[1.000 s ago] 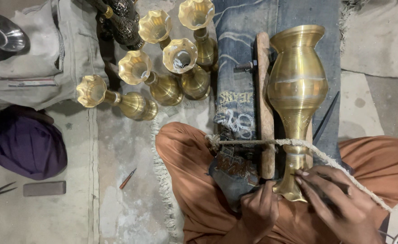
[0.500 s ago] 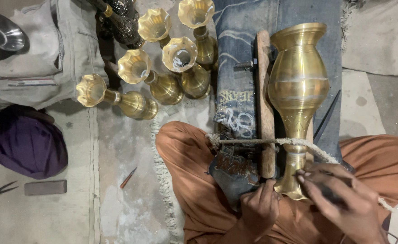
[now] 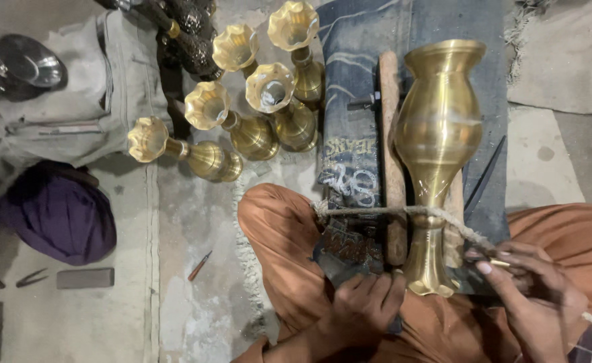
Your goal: The person sits on the floor with a brass vase lashed by rope to a wooden board and files its surface with a large hand file, steadying the vase with the other hand. They then reposition the rope and use a small hand tool to work the vase's narrow stem, rotating the vase as they go.
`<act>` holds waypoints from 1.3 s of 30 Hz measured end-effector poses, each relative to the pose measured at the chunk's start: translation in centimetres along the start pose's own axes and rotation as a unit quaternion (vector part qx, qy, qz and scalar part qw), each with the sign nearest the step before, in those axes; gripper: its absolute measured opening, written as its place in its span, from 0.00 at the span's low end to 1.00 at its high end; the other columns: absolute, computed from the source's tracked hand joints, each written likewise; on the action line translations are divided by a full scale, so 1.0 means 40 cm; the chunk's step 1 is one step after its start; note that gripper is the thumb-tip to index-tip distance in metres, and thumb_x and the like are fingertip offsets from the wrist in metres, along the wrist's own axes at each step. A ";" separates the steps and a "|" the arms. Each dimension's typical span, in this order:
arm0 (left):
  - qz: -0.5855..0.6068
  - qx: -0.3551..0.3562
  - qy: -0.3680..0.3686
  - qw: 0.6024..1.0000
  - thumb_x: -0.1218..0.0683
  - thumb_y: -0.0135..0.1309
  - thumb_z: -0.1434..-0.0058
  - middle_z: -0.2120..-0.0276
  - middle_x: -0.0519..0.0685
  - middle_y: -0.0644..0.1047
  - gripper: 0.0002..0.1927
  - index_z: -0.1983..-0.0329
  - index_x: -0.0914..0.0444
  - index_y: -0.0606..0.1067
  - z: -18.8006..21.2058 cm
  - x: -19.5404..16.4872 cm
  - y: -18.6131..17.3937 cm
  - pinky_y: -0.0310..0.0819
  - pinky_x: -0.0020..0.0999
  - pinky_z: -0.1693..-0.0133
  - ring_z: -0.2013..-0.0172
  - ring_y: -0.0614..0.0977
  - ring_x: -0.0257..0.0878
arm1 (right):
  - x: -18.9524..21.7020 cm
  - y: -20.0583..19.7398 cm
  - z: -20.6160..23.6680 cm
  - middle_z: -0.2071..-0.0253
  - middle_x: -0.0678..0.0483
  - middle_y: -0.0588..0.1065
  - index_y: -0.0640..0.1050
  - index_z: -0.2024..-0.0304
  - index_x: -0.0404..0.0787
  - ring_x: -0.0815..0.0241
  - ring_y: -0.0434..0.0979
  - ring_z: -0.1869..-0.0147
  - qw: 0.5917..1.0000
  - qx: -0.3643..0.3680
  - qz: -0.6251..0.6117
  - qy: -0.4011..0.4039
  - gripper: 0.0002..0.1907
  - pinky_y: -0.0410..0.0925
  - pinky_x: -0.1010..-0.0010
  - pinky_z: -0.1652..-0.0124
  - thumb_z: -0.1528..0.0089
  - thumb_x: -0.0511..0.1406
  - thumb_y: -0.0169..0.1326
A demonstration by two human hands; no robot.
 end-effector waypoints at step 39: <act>0.036 -0.181 -0.021 0.983 0.59 0.60 0.35 0.57 0.50 0.78 0.15 0.45 0.65 0.78 -0.033 0.030 0.133 0.77 0.41 0.57 0.57 0.81 0.46 | -0.005 0.063 -0.123 0.56 0.44 0.80 0.79 0.62 0.29 0.65 0.83 0.61 0.991 0.070 -0.050 -0.106 0.10 0.76 0.81 0.66 0.45 0.23 0.64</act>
Point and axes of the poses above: each hand's wrist, its own z-axis away from the middle knuckle, its own y-axis out of the palm, x = y × z, the point moved 6 cm from there along -z, towards the middle knuckle
